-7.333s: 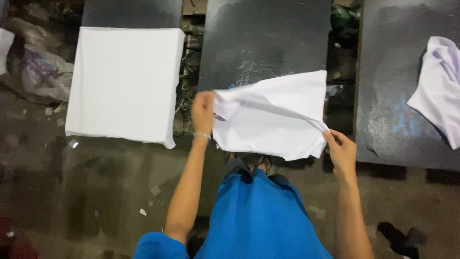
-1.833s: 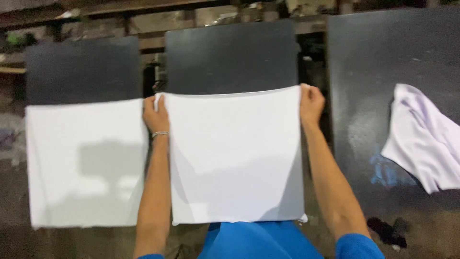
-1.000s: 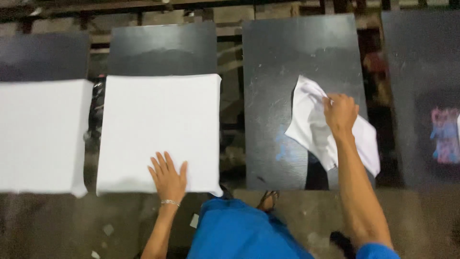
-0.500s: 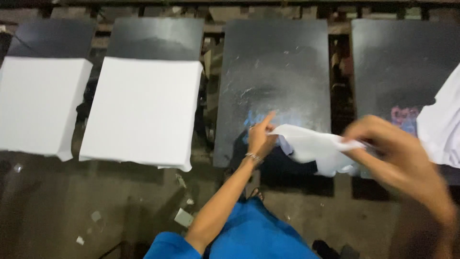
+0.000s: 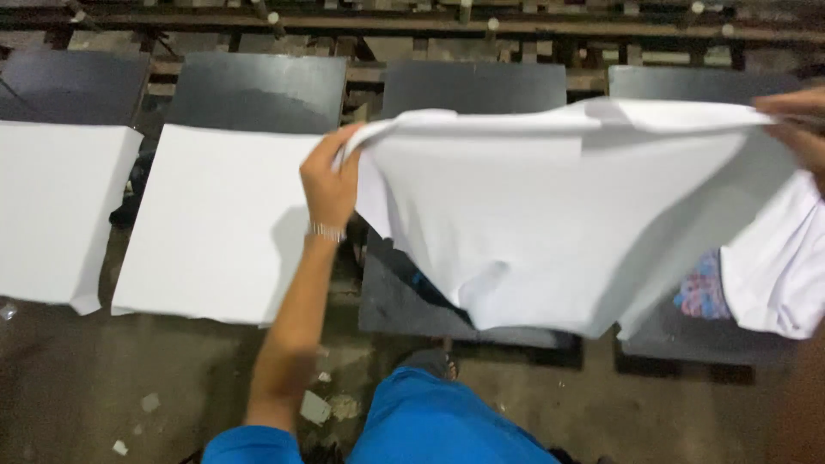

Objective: Placing and aligning white t-shirts onto screen printing boards for production.

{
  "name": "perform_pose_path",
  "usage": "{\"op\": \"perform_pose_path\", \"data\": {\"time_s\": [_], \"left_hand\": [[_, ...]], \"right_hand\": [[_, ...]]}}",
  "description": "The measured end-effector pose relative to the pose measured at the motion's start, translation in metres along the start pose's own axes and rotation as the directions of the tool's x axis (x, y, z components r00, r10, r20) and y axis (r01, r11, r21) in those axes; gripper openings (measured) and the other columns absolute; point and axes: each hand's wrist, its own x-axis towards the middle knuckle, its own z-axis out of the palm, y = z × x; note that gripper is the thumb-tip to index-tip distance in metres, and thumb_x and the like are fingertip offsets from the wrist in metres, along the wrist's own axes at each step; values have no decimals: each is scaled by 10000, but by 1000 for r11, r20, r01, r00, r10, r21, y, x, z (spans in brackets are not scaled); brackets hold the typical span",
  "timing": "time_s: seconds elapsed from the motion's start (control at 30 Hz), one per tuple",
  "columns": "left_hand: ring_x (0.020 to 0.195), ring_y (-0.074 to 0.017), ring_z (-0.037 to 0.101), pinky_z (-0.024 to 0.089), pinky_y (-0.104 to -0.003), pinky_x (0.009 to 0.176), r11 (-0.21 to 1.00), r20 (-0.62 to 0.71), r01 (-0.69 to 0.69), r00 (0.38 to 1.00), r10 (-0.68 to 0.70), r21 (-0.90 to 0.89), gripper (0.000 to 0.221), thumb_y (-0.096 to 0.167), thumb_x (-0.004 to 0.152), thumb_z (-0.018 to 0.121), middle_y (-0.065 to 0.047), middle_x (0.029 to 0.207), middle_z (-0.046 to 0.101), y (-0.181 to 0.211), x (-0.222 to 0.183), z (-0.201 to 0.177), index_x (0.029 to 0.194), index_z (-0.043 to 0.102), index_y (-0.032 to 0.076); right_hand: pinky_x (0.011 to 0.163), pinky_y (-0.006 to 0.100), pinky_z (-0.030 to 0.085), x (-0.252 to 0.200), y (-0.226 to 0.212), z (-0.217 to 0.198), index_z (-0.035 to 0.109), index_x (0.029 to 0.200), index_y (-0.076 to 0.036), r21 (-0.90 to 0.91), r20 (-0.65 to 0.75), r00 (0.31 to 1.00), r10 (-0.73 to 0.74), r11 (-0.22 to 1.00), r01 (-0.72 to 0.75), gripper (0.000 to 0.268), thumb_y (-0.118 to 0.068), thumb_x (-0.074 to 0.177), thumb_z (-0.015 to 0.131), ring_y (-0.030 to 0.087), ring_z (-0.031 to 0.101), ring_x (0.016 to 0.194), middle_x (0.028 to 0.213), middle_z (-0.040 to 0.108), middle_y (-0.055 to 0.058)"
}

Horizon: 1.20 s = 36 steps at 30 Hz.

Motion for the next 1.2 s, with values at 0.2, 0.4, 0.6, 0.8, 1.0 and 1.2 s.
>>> {"op": "perform_pose_path", "data": {"time_s": [0.2, 0.4, 0.6, 0.8, 1.0, 1.2], "left_hand": [[668, -153, 572, 473, -294, 487, 872, 115, -283, 959, 258, 400, 269, 389, 975, 810, -11, 803, 597, -60, 156, 36, 1160, 801, 194], [729, -138, 658, 535, -265, 605, 867, -19, -290, 945, 325, 405, 201, 241, 964, 866, -34, 895, 725, -18, 188, 2, 1129, 793, 154], [567, -67, 552, 413, -198, 459, 871, 13, -162, 984, 176, 464, 151, 188, 986, 836, 14, 719, 716, -40, 125, -8, 1133, 812, 160], [360, -84, 556, 551, -234, 464, 773, 358, 542, 686, -634, 330, 299, 232, 1000, 672, 2, 564, 705, -67, 2, 12, 1292, 732, 246], [817, -239, 773, 654, -313, 692, 508, 387, 860, 484, -785, -46, 392, -22, 864, 727, -232, 959, 767, -116, -108, 40, 1198, 781, 174], [1034, -247, 713, 632, -343, 924, 302, 288, 921, 367, -885, -245, 467, 252, 851, 897, -231, 1152, 722, -51, -127, 20, 1251, 731, 78]], "right_hand": [[917, 443, 562, 119, 40, 32, 757, 1409, 128, -131, -211, 961, -177, 980, 152, 266, 175, 1153, 808, 399, 677, 1170, 1407, 711, 334], [839, 470, 534, 128, 59, 13, 595, 1591, 202, 67, -181, 963, -199, 974, 214, 276, -27, 1470, 502, 430, 623, 1059, 1309, 615, 350], [1020, 391, 415, 59, -37, 66, 787, 1357, -79, 37, -421, 903, 88, 996, -80, 391, 102, 1044, 637, 220, 570, 1103, 1211, 711, 115], [622, 273, 567, 6, -110, 172, 706, 1331, -106, 570, -96, 687, 720, 606, -555, 294, -53, 1048, 643, 127, 581, 635, 800, 663, 59], [980, 344, 656, -78, -31, 285, 647, 1279, 46, 922, 9, 629, 778, 237, -305, 360, 86, 924, 601, 108, 654, 890, 1100, 607, 80], [852, 278, 727, -125, -77, 291, 664, 1235, 34, 936, 7, 447, 895, 152, -319, 344, -61, 923, 775, 110, 727, 866, 1003, 642, 56]]}}
